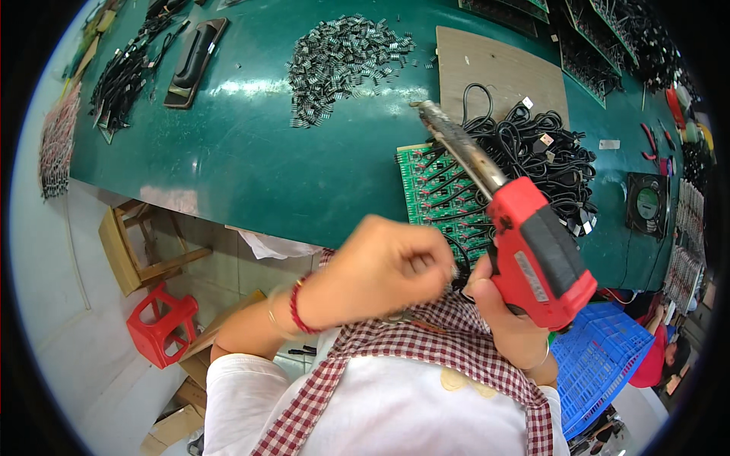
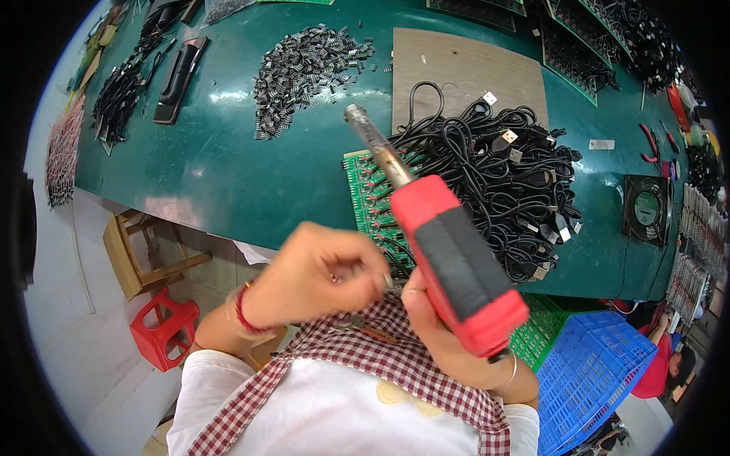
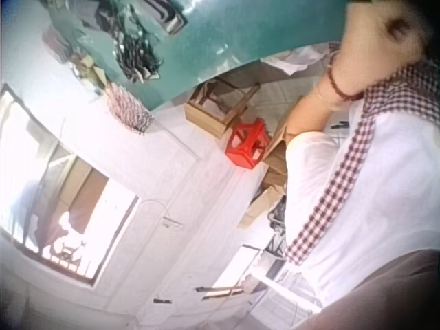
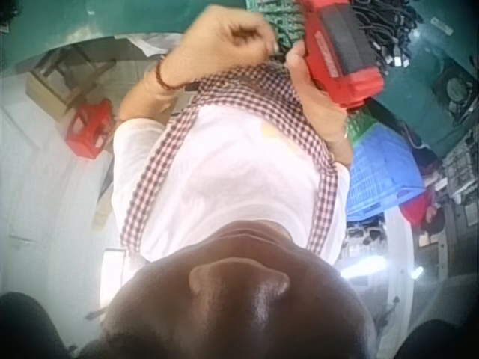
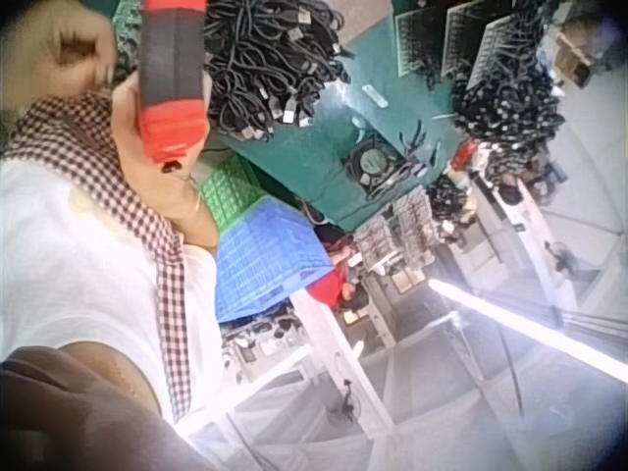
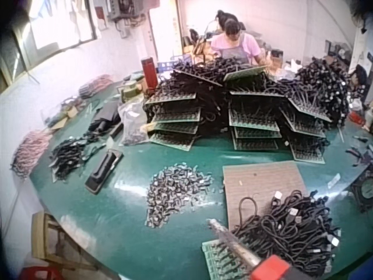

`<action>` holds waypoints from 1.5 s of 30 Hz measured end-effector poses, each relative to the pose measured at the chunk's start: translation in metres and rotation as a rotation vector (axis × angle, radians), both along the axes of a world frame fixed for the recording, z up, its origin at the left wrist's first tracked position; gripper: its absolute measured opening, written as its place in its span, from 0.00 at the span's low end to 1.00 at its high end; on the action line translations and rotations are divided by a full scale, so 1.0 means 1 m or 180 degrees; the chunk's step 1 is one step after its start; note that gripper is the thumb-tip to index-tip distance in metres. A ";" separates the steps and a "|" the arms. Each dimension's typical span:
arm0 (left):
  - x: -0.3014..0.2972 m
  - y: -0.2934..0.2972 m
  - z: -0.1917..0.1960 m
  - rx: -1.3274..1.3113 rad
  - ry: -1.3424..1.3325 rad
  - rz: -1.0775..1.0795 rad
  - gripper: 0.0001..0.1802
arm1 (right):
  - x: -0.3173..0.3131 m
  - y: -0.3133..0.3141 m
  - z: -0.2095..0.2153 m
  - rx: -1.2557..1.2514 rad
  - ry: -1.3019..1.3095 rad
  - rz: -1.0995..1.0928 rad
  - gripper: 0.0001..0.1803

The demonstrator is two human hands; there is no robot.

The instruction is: The person solders electronic components onto circuit boards using a soldering iron, setting finished boards aside and retrieving new ones to solder.

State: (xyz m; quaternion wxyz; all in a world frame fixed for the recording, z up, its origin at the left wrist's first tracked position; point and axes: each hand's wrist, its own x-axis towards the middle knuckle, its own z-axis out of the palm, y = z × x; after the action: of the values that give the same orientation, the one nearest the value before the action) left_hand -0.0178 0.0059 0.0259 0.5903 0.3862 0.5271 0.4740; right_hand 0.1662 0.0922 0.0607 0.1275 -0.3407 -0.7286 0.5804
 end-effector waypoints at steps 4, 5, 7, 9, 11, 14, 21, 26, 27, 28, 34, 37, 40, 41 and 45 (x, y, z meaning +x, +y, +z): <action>-0.048 0.012 -0.022 -0.0716 -0.0639 0.0491 0.04 | 0.015 -0.001 -0.002 -0.0262 0.0324 -0.0641 0.24; -0.055 0.014 -0.027 -0.0710 -0.0449 0.0510 0.05 | 0.017 -0.001 -0.003 -0.0269 0.0329 -0.0639 0.24; -0.061 0.020 -0.030 -0.0792 -0.0354 0.0528 0.06 | 0.025 -0.001 -0.007 -0.0430 0.0463 -0.0877 0.23; -0.064 0.027 -0.032 -0.0935 -0.0252 0.0368 0.07 | 0.032 -0.002 -0.009 -0.0452 0.0436 -0.0937 0.23; -0.066 0.031 -0.031 -0.0968 -0.0196 0.0329 0.07 | 0.040 -0.002 -0.012 -0.0640 0.0303 -0.0840 0.24; -0.067 0.034 -0.032 -0.1028 -0.0125 0.0307 0.07 | 0.044 -0.006 -0.017 -0.0749 0.0273 -0.0912 0.24; -0.071 0.036 -0.033 -0.0977 -0.0133 0.0150 0.05 | 0.043 -0.006 -0.024 -0.0699 0.0007 -0.0754 0.21; -0.072 0.036 -0.033 -0.0997 -0.0135 0.0098 0.05 | 0.042 -0.008 -0.025 -0.0673 -0.0055 -0.0793 0.19; -0.072 0.036 -0.033 -0.1007 -0.0130 0.0102 0.05 | 0.041 -0.008 -0.025 -0.0674 -0.0056 -0.0792 0.19; -0.072 0.035 -0.033 -0.1018 -0.0126 0.0106 0.05 | 0.040 -0.007 -0.024 -0.0648 -0.0070 -0.0759 0.17; -0.072 0.037 -0.033 -0.1051 -0.0082 0.0068 0.05 | 0.043 -0.006 -0.026 -0.0416 -0.0200 -0.0583 0.13; -0.072 0.037 -0.032 -0.1054 -0.0056 0.0072 0.05 | 0.043 -0.005 -0.025 -0.0356 -0.0175 -0.0544 0.13; -0.072 0.037 -0.032 -0.1029 -0.0078 0.0056 0.04 | 0.043 -0.007 -0.023 -0.0388 -0.0104 -0.0646 0.15; -0.072 0.037 -0.032 -0.1028 -0.0081 0.0053 0.04 | 0.043 -0.008 -0.022 -0.0479 -0.0037 -0.0788 0.16; -0.073 0.036 -0.034 -0.1007 -0.0089 0.0050 0.04 | 0.040 -0.004 -0.023 -0.0586 -0.0046 -0.0739 0.19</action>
State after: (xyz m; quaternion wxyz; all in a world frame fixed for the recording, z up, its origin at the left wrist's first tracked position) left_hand -0.0907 0.0419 -0.0086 0.6473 0.2776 0.5899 0.3949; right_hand 0.2059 0.0879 0.0380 0.1567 -0.4371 -0.6289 0.6236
